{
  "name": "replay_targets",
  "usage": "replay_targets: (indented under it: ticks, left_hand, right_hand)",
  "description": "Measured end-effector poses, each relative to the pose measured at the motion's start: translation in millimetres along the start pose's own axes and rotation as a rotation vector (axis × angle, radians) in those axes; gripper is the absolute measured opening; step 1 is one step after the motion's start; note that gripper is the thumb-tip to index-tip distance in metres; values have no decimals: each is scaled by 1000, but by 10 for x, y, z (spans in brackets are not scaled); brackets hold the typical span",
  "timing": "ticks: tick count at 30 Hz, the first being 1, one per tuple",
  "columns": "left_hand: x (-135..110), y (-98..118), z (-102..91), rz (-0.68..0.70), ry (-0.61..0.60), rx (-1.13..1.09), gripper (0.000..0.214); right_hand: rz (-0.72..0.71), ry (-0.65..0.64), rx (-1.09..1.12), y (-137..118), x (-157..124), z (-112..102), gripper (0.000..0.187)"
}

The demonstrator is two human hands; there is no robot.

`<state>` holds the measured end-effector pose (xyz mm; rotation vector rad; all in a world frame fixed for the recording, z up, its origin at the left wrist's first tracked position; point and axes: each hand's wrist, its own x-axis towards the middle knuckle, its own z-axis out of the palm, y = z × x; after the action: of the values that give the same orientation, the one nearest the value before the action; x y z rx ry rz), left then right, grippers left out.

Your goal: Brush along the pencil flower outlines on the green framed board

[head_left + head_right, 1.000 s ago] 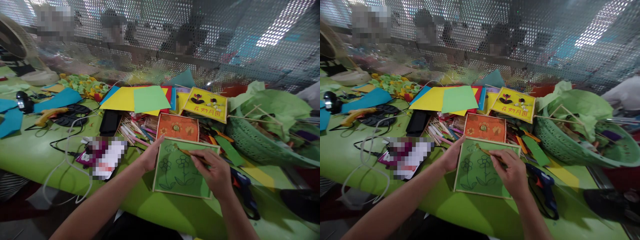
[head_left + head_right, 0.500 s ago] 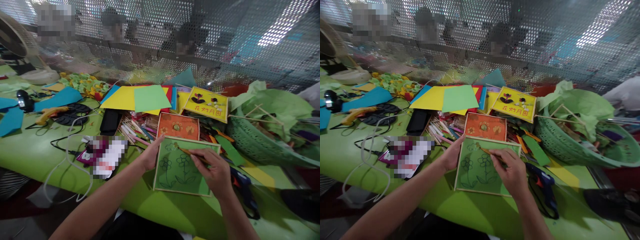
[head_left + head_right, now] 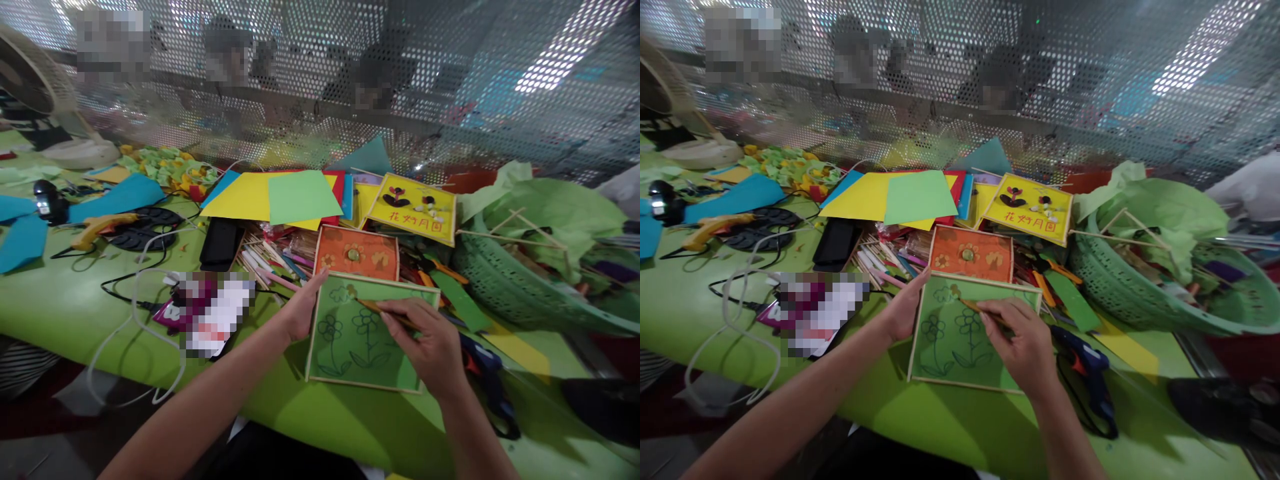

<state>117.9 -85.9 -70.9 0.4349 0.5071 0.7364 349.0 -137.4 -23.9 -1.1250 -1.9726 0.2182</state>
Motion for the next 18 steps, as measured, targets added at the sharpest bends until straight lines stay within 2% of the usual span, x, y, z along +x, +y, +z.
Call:
replay_targets:
  ticks: [11,18]
  left_hand:
    - [1,-1,20,14,45,13,67]
    - [4,-12,-1,20,5,8,67]
  right_hand:
    - [-9,-18,-18,52,-37,36,12]
    - [-14,-22,-27,46,-27,32,12]
